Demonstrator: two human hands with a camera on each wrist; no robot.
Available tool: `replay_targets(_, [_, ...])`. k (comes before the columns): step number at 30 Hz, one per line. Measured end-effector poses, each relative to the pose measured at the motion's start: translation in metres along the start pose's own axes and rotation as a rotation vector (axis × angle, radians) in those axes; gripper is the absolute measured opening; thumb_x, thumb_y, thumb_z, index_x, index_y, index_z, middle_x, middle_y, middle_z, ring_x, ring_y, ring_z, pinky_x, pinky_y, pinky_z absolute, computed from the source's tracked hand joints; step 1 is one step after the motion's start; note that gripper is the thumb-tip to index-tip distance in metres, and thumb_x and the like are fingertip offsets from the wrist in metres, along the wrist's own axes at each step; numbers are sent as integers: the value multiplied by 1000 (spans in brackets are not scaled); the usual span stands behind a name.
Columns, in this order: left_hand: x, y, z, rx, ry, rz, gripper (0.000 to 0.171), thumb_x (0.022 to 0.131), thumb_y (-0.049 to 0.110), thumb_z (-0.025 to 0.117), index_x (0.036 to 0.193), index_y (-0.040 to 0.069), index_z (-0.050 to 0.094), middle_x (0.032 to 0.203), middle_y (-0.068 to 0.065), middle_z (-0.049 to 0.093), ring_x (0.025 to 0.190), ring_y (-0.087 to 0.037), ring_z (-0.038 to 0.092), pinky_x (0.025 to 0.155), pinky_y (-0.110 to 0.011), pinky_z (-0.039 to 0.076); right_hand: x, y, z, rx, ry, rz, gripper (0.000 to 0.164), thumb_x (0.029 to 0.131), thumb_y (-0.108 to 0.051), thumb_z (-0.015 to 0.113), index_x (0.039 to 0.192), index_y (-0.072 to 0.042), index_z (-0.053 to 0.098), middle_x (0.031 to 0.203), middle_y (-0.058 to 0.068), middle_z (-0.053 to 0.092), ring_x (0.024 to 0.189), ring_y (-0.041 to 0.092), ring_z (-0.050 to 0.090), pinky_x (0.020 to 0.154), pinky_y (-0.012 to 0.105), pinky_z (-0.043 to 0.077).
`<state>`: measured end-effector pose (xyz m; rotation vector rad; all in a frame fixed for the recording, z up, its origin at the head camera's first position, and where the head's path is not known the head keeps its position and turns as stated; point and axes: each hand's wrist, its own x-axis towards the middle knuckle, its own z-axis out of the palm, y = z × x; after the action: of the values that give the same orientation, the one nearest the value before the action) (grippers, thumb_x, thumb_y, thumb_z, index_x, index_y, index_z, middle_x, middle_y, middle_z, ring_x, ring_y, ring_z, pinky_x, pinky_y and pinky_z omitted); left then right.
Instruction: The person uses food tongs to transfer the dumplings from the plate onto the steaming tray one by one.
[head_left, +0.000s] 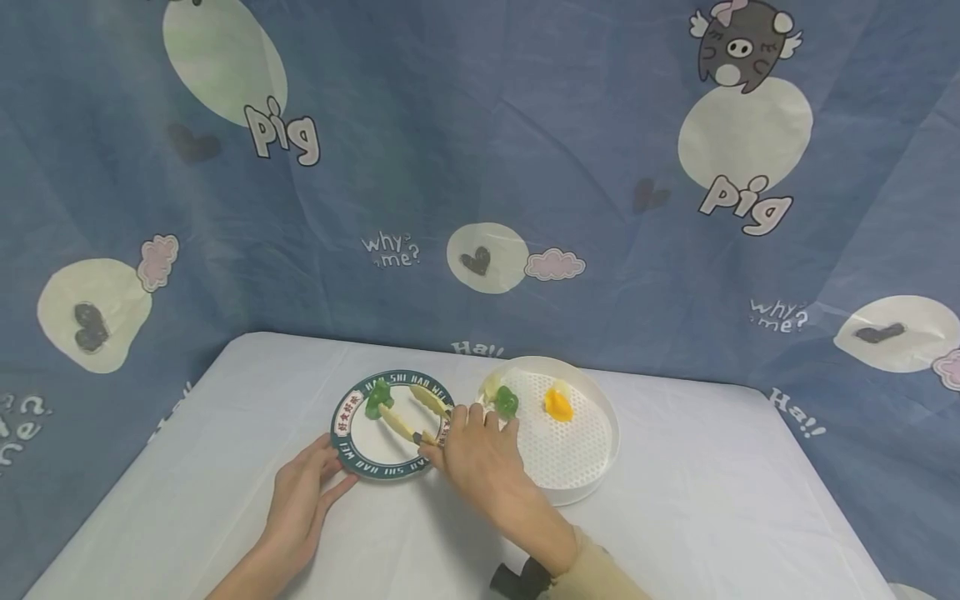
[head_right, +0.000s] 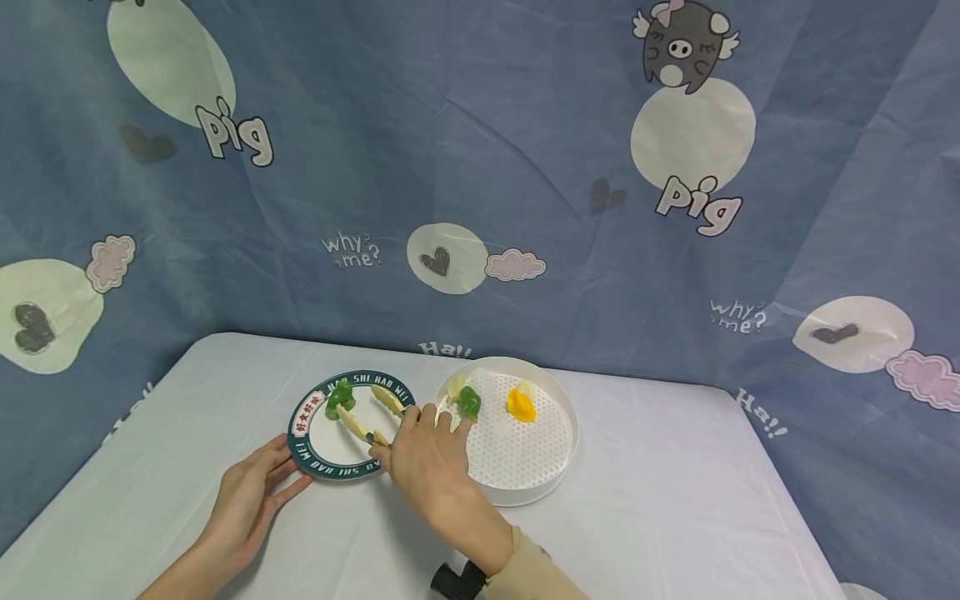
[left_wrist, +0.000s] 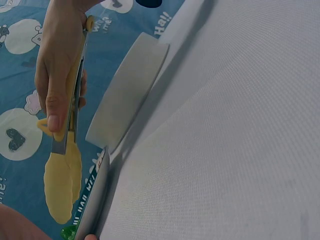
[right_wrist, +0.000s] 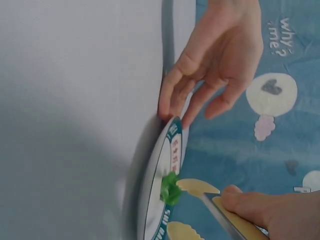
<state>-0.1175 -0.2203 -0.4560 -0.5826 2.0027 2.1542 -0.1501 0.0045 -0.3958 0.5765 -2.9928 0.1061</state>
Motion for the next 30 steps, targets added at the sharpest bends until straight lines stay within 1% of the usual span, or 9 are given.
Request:
replay_targets(4, [0, 1, 1, -4, 1, -3, 70, 113, 20, 32, 171, -3, 2, 179, -29, 6, 165, -43, 26, 116, -29, 56, 3, -4, 3, -5, -6, -2, 59, 104, -62, 59, 109, -3, 61, 93, 11, 63, 93, 30, 70, 94, 57, 59])
replay_targets(11, [-2, 2, 2, -2, 9, -4, 70, 113, 20, 32, 172, -2, 1, 178, -30, 9, 164, -43, 28, 115, -27, 57, 9, -12, 7, -4, -4, -5, 64, 105, -63, 56, 116, -1, 62, 94, 11, 63, 91, 29, 69, 87, 54, 58])
replay_targets(16, [-3, 2, 2, 2, 13, 0, 70, 113, 20, 32, 172, -1, 1, 178, -30, 12, 164, -43, 29, 111, -22, 60, 14, -17, 10, 5, -11, 1, 67, 105, -64, 56, 119, 1, 63, 97, 12, 65, 95, 30, 70, 92, 55, 60])
replay_targets(20, [-2, 2, 2, 0, 11, 0, 70, 113, 21, 32, 172, -1, 1, 178, -30, 10, 164, -42, 29, 111, -23, 60, 16, -21, 13, -12, -17, -1, 69, 105, -64, 55, 122, 2, 64, 100, 13, 67, 97, 30, 70, 95, 56, 62])
replay_targets(22, [-2, 2, 2, -2, 9, 0, 70, 113, 21, 32, 172, -1, 2, 179, -29, 9, 164, -42, 28, 111, -22, 60, 17, -23, 15, -19, -17, -6, 69, 104, -64, 55, 124, 2, 64, 101, 13, 67, 97, 30, 70, 94, 55, 62])
replay_targets(27, [-3, 1, 2, -7, 5, 3, 69, 114, 21, 31, 172, -1, 1, 178, -30, 10, 164, -42, 29, 110, -19, 61, 18, -27, 21, -37, 14, -22, 65, 104, -65, 56, 118, -1, 64, 98, 11, 66, 89, 28, 68, 87, 50, 62])
replay_targets(30, [-2, 1, 2, -7, 2, 8, 68, 114, 21, 31, 172, -1, 2, 177, -30, 12, 163, -42, 30, 109, -19, 61, 20, -29, 25, -53, 29, -17, 65, 103, -66, 57, 117, -2, 64, 98, 11, 66, 88, 27, 68, 83, 47, 61])
